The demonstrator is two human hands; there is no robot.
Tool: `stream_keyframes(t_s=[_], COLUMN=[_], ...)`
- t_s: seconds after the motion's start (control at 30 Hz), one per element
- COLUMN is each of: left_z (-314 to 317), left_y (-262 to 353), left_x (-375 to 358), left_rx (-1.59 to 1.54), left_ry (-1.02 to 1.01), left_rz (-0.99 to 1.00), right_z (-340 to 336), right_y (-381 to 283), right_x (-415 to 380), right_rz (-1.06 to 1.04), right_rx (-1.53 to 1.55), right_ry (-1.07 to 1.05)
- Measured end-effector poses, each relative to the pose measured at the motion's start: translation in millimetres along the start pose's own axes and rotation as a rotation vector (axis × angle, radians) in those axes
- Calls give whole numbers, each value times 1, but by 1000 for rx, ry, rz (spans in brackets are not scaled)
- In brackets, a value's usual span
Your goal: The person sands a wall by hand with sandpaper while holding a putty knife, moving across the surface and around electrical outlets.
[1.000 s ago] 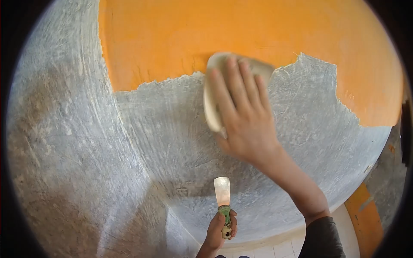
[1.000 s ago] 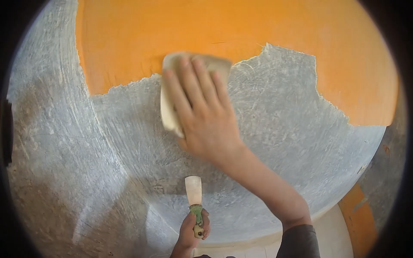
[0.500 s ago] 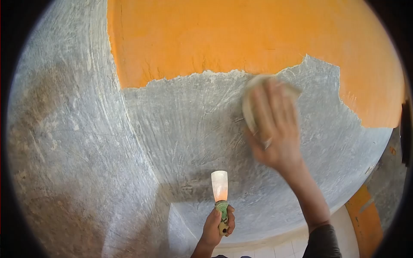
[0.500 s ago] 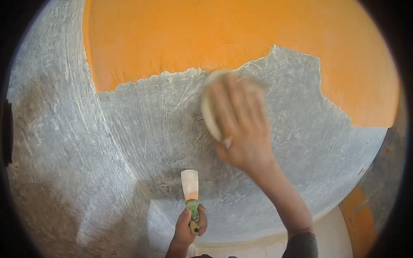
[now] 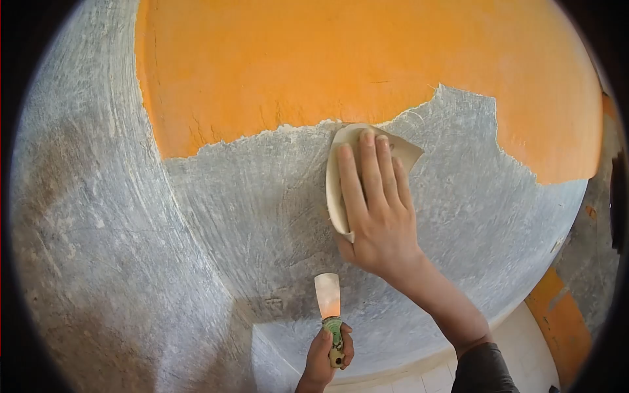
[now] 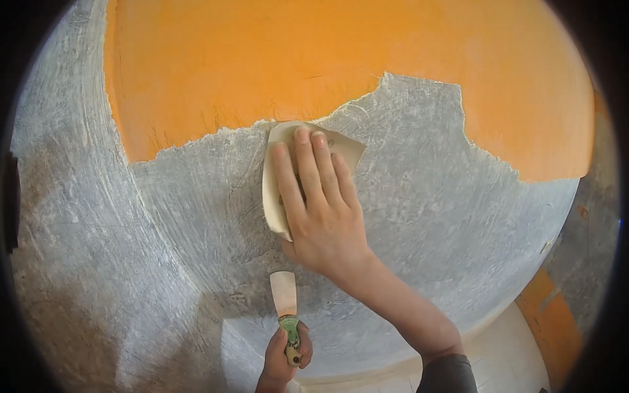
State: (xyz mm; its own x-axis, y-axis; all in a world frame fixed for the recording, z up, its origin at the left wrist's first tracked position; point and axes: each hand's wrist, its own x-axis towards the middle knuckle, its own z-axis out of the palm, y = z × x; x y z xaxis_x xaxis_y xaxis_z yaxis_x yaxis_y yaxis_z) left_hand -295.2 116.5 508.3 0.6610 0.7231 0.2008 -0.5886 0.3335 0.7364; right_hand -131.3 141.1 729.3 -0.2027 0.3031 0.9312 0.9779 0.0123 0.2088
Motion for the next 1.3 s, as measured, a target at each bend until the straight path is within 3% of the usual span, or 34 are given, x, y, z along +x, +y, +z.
stream_keyframes(t_s=[0.07,0.13,0.27,0.33,0.4,0.5,0.67,0.73,0.93,0.97,1.07,1.17,1.23,1.3], left_z=[3,7,4,3,-3,-2,-6,-4,-2,-5,-10,-11,-12,-11], left_y=[1,0,-5,-2,-2,-1,2,2,-2,-8,-9,-9,-11,-13], left_x=[0,1,2,0,-3,-2,-5,-6,2,2,0,-2,0,-1], left_rx=[11,14,4,38,37,52,24,25,-16,-21,49,81,65,53], left_ry=[-12,77,48,29,29,36,23,26,-10,81,49,60,35,12], left_rz=[-14,-30,-22,-40,-51,-45,-79,-73,-92,-135,-110,-114,-91,-89], right_z=[-7,-7,5,7,9,-3,4,2,-5,-2,6,7,-1,-3], right_y=[2,-1,-10,-21,-15,-3,-17,-24,-10,-11,-23,-11,3,2], right_x=[7,20,7,-20,-22,21,5,-10,28,22,-14,-11,16,20], right_rz=[-73,-62,-22,-15,-22,-18,40,45,0,9,12,-38,-32,-12], right_rx=[-11,10,21,47,32,94,33,27,68,54,46,62,16,21], right_ry=[-33,11,76,-82,-80,108,98,-38,115,91,-63,-77,74,73])
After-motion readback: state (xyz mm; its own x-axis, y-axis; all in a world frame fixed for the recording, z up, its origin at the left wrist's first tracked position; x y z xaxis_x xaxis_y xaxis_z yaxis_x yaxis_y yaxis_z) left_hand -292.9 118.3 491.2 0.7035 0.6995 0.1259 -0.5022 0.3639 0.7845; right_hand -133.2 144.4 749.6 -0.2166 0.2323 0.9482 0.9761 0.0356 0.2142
